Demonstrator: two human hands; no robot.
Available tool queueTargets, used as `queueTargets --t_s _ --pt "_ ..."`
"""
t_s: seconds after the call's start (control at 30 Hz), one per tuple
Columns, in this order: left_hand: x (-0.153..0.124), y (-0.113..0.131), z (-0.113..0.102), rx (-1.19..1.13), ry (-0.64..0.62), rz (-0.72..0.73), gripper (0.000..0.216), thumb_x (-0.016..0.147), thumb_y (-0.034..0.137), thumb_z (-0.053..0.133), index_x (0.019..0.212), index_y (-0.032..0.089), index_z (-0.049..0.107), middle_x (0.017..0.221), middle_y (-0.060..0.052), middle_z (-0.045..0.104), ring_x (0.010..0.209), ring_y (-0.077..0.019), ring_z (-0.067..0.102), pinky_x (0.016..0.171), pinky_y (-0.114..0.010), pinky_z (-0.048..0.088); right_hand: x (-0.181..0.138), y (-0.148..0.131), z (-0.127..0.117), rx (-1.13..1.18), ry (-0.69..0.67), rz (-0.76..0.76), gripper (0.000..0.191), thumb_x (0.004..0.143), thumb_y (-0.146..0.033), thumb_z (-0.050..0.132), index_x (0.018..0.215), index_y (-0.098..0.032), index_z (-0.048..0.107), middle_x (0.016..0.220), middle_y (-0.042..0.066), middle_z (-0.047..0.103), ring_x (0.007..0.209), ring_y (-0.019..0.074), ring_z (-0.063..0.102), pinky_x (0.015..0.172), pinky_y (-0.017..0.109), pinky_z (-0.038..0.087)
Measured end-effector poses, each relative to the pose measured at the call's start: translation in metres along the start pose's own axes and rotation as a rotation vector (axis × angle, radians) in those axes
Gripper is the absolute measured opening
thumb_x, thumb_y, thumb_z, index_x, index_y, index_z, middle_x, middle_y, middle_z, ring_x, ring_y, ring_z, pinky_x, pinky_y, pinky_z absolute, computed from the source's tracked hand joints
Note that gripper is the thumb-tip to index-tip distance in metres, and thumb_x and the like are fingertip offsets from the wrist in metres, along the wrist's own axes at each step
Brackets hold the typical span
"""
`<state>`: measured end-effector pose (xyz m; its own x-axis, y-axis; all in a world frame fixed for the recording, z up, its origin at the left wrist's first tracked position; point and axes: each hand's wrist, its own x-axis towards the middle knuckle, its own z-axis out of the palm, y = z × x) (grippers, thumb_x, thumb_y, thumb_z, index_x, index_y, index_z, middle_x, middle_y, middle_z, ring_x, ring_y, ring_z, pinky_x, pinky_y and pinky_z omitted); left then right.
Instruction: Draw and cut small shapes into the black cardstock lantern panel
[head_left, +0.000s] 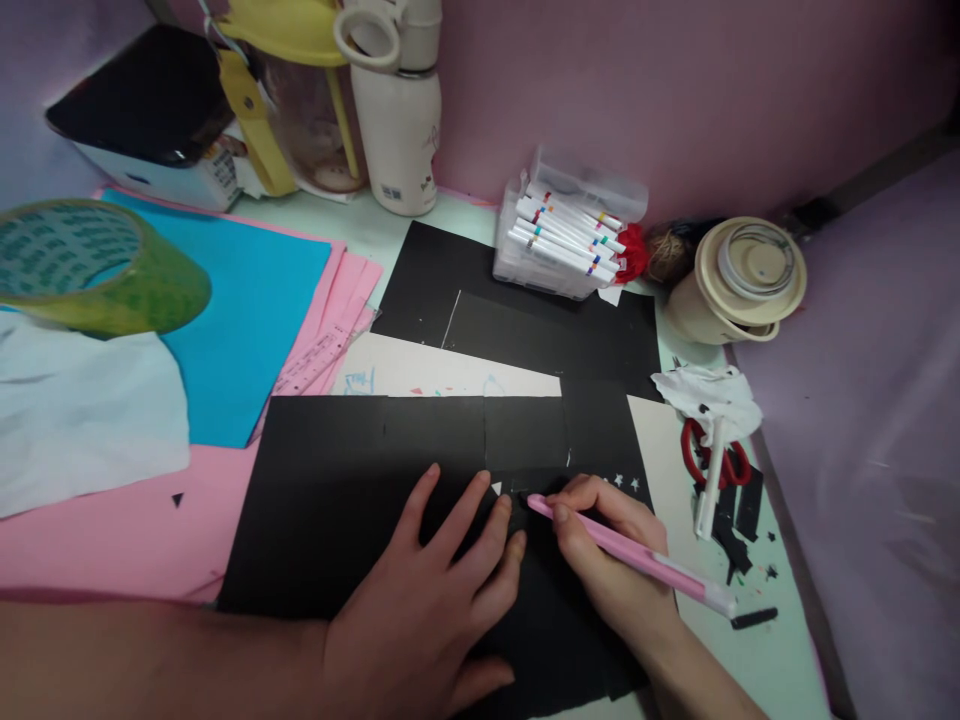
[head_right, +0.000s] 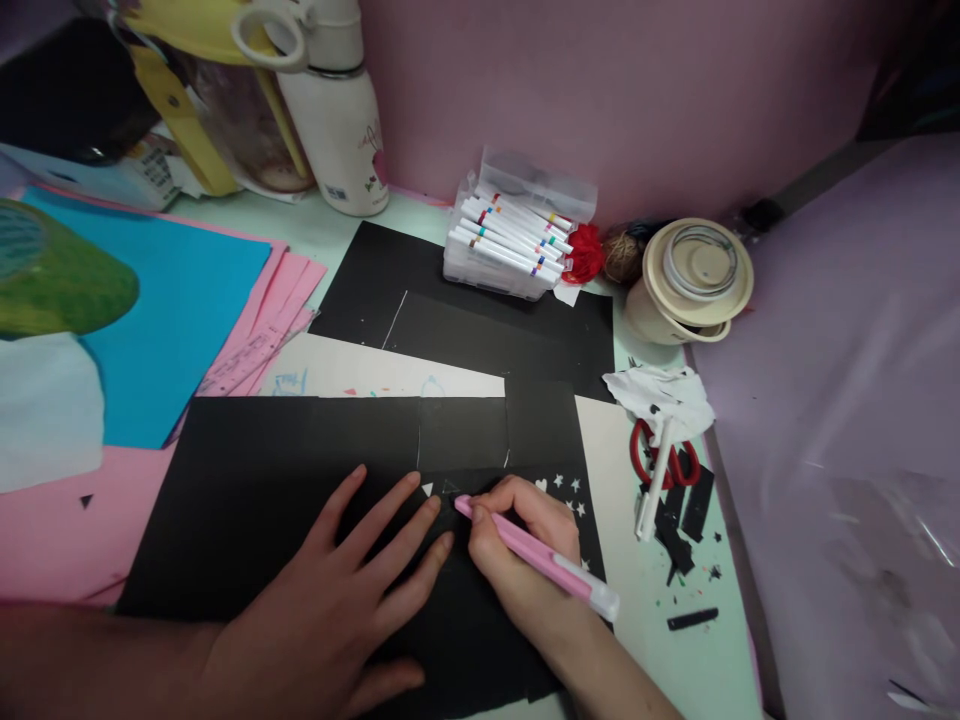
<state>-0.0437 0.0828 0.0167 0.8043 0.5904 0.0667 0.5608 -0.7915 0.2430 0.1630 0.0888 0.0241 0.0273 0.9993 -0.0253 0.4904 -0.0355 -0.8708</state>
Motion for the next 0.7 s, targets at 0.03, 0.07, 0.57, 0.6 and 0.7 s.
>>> queueTargets --t_s 0.03,0.07,0.57,0.6,0.7 --pt "0.0002 0.0 -0.0001 -0.002 -0.001 -0.004 0.065 0.09 0.066 0.038 0.133 0.019 0.052 0.141 -0.014 0.05 0.137 -0.0391 0.029 0.111 -0.061 -0.009 -0.0003 0.0002 -0.0003 -0.004 -0.001 0.002 0.014 0.082 -0.021 0.06 0.068 -0.021 0.063 0.064 -0.001 0.064 0.056 0.0124 0.058 0.053 0.023 0.044" --pt "0.0004 0.0 -0.0001 -0.003 -0.004 -0.008 0.065 0.09 0.066 0.038 0.133 0.02 0.052 0.142 -0.013 0.049 0.137 -0.0389 0.029 0.111 -0.061 -0.009 -0.0006 0.0005 -0.0005 -0.008 0.001 0.006 0.015 0.082 -0.021 0.059 0.067 -0.021 0.062 0.064 -0.001 0.064 0.056 0.0123 0.058 0.053 0.022 0.044" --pt "-0.0009 0.0013 0.0003 -0.008 -0.003 -0.005 0.065 0.091 0.066 0.038 0.134 0.02 0.052 0.142 -0.012 0.049 0.138 -0.0384 0.028 0.111 -0.061 -0.009 0.0029 -0.0002 0.0008 -0.044 0.06 -0.012 0.023 0.081 -0.021 0.059 0.059 -0.02 0.054 0.056 -0.003 0.056 0.05 0.0107 0.051 0.049 0.021 0.041" --pt "-0.0007 0.0018 0.0004 -0.007 -0.002 -0.003 0.065 0.09 0.066 0.038 0.134 0.021 0.052 0.143 -0.012 0.049 0.138 -0.0384 0.028 0.111 -0.061 -0.009 0.0029 -0.0004 0.0007 -0.042 0.064 -0.019 0.022 0.081 -0.021 0.059 0.059 -0.02 0.054 0.056 -0.003 0.057 0.05 0.0109 0.052 0.049 0.021 0.041" --pt "0.0 0.0037 0.0005 -0.002 0.009 -0.035 0.066 0.088 0.069 0.041 0.132 0.022 0.054 0.142 -0.011 0.05 0.139 -0.0377 0.027 0.112 -0.062 -0.006 0.0026 -0.0006 0.0002 -0.025 0.071 -0.042 0.02 0.081 -0.021 0.06 0.061 -0.02 0.058 0.058 -0.001 0.061 0.052 0.012 0.056 0.05 0.022 0.044"
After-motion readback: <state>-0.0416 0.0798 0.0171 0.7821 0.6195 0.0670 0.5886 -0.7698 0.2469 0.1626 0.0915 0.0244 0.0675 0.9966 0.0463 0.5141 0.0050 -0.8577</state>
